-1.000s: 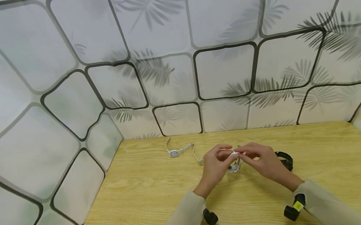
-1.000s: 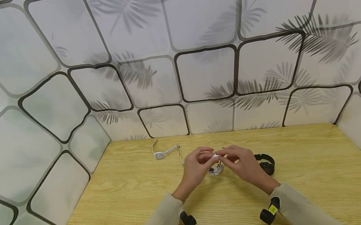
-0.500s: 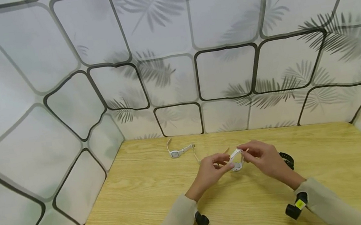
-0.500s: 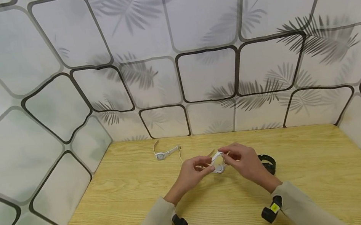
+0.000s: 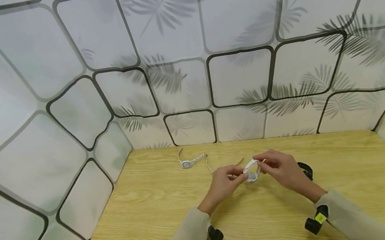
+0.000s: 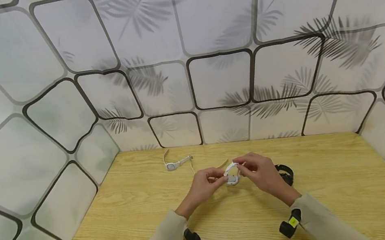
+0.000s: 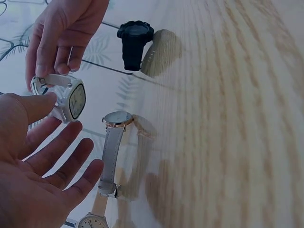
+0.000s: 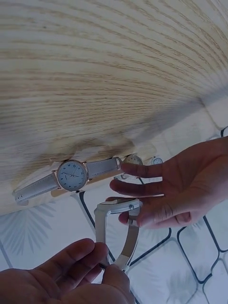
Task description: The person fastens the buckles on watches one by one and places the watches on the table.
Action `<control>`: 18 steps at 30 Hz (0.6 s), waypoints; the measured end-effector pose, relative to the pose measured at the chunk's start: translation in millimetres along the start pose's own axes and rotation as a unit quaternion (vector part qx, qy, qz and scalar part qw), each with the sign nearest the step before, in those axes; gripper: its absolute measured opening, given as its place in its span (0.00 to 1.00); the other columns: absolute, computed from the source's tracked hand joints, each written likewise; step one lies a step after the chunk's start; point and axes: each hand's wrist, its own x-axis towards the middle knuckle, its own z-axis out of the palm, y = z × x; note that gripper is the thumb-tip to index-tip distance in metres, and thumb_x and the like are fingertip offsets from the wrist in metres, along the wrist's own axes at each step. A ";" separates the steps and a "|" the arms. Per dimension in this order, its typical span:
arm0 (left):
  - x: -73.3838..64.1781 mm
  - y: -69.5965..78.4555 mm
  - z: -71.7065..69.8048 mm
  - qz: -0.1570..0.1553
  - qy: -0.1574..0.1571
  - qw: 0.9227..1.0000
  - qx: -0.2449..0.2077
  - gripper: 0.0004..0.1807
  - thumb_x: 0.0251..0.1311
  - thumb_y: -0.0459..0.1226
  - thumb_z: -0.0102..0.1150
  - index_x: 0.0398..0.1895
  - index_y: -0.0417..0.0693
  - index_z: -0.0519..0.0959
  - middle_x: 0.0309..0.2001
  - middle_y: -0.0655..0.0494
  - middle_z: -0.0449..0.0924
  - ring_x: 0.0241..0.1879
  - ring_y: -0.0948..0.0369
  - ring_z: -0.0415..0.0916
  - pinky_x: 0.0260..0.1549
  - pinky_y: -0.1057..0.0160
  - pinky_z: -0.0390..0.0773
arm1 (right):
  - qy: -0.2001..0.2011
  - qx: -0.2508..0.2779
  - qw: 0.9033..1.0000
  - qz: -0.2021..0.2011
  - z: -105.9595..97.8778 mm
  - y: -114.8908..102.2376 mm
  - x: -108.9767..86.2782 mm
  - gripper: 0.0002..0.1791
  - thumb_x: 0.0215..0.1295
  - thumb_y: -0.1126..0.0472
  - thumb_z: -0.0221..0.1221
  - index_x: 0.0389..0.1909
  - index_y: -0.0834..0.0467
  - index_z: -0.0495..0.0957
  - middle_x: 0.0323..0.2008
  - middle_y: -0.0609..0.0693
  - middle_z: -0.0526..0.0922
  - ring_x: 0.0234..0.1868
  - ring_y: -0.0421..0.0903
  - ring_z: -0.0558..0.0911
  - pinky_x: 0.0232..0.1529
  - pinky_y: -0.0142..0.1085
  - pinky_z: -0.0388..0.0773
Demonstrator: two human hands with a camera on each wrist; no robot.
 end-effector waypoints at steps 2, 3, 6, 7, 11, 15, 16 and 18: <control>1.2 1.8 -0.2 0.005 0.007 1.000 -0.003 0.10 0.67 0.37 0.68 0.45 0.40 0.88 0.41 0.56 0.89 0.39 0.66 0.84 0.36 0.69 0.84 | -0.004 0.004 1.000 -0.004 0.2 0.3 0.2 0.15 0.71 0.69 0.63 0.56 0.55 0.84 0.40 0.52 0.85 0.30 0.42 0.85 0.29 0.33 0.83; 1.7 2.9 -0.3 0.007 0.010 1.000 -0.005 0.09 0.67 0.37 0.68 0.44 0.39 0.88 0.40 0.55 0.89 0.39 0.66 0.84 0.35 0.69 0.84 | -0.006 0.006 1.000 -0.007 0.4 0.3 0.3 0.15 0.71 0.69 0.63 0.56 0.55 0.84 0.41 0.53 0.85 0.30 0.41 0.85 0.30 0.33 0.84; 2.4 5.7 -0.7 0.011 0.016 1.000 -0.010 0.08 0.68 0.36 0.67 0.44 0.41 0.88 0.39 0.55 0.89 0.38 0.64 0.84 0.34 0.69 0.84 | -0.009 0.008 1.000 -0.013 1.1 0.7 0.9 0.15 0.71 0.69 0.63 0.56 0.56 0.85 0.42 0.53 0.84 0.31 0.39 0.85 0.31 0.32 0.84; 2.5 6.0 -0.6 0.012 0.018 1.000 -0.013 0.07 0.68 0.36 0.67 0.44 0.41 0.88 0.39 0.54 0.89 0.37 0.64 0.84 0.34 0.69 0.84 | -0.008 0.008 1.000 -0.014 1.3 0.6 1.1 0.15 0.71 0.69 0.63 0.56 0.56 0.85 0.42 0.52 0.84 0.31 0.40 0.85 0.31 0.32 0.84; 2.7 6.0 0.8 0.010 0.030 0.999 -0.016 0.07 0.68 0.37 0.67 0.43 0.43 0.87 0.38 0.54 0.89 0.35 0.66 0.84 0.33 0.69 0.84 | -0.005 0.003 1.000 -0.015 2.6 0.2 1.6 0.15 0.71 0.69 0.63 0.55 0.55 0.85 0.42 0.49 0.84 0.31 0.40 0.85 0.31 0.32 0.84; 3.5 6.6 2.8 0.017 0.034 0.999 -0.006 0.08 0.69 0.40 0.67 0.44 0.45 0.88 0.39 0.56 0.89 0.36 0.68 0.84 0.34 0.69 0.83 | -0.018 -0.004 1.000 -0.022 5.3 -1.8 1.4 0.14 0.71 0.68 0.64 0.54 0.56 0.85 0.44 0.48 0.84 0.31 0.44 0.86 0.30 0.33 0.84; 3.6 7.1 3.2 0.019 0.033 0.999 -0.003 0.09 0.70 0.41 0.66 0.44 0.46 0.88 0.39 0.56 0.89 0.37 0.68 0.83 0.34 0.69 0.83 | -0.022 -0.009 0.999 -0.024 6.0 -2.4 1.4 0.14 0.71 0.68 0.64 0.54 0.55 0.86 0.44 0.47 0.84 0.31 0.45 0.86 0.30 0.33 0.84; 3.7 8.7 3.5 0.020 0.028 0.999 0.000 0.09 0.70 0.42 0.66 0.45 0.47 0.88 0.40 0.57 0.89 0.38 0.68 0.84 0.36 0.69 0.83 | -0.028 -0.016 0.999 -0.027 7.2 -3.7 1.2 0.14 0.71 0.67 0.64 0.54 0.55 0.86 0.44 0.46 0.84 0.31 0.45 0.85 0.31 0.34 0.84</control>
